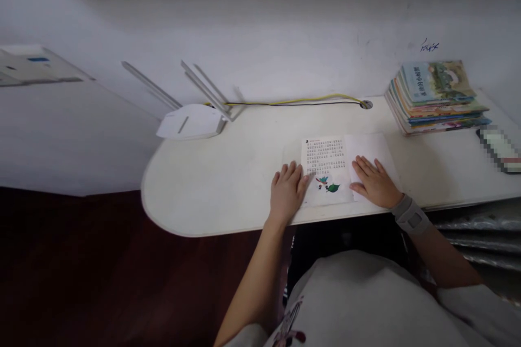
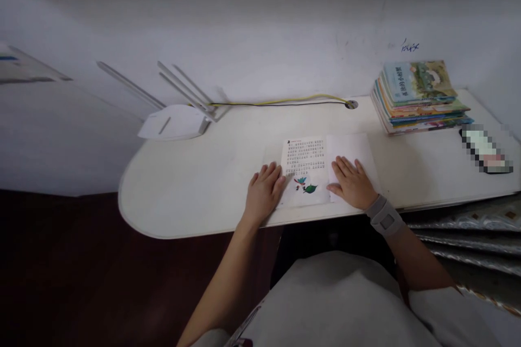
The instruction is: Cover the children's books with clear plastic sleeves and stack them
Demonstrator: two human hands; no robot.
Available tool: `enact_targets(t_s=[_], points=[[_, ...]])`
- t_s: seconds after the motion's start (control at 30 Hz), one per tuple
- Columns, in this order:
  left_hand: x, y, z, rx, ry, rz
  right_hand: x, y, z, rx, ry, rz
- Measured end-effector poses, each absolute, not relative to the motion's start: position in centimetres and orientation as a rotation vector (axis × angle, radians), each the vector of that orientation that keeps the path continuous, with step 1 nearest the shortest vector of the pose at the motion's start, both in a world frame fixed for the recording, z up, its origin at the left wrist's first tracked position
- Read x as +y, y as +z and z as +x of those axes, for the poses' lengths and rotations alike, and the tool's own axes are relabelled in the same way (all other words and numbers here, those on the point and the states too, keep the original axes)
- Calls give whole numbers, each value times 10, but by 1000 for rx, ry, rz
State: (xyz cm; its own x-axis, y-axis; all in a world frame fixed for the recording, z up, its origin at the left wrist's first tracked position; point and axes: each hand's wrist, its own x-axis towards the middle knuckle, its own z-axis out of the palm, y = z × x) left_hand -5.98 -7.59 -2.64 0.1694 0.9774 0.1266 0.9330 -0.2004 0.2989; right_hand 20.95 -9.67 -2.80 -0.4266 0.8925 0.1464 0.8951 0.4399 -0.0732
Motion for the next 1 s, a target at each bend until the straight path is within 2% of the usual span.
enact_targets(t_s=[0.43, 0.6, 0.7, 0.8, 1.0], points=[[-77, -26, -59, 1875, 410, 2318, -98, -29, 224, -2526, -39, -1550], [-75, -33, -61, 1899, 569, 2300, -98, -31, 224, -2523, -41, -1581], [-73, -38, -65, 2104, 704, 2167, -98, -32, 223, -2524, -45, -1614], [-71, -35, -67, 2266, 685, 2020, -98, -33, 223, -2519, -50, -1620], [-63, -13, -64, 2112, 709, 1840, -97, -33, 222, -2455, -6, -1612]])
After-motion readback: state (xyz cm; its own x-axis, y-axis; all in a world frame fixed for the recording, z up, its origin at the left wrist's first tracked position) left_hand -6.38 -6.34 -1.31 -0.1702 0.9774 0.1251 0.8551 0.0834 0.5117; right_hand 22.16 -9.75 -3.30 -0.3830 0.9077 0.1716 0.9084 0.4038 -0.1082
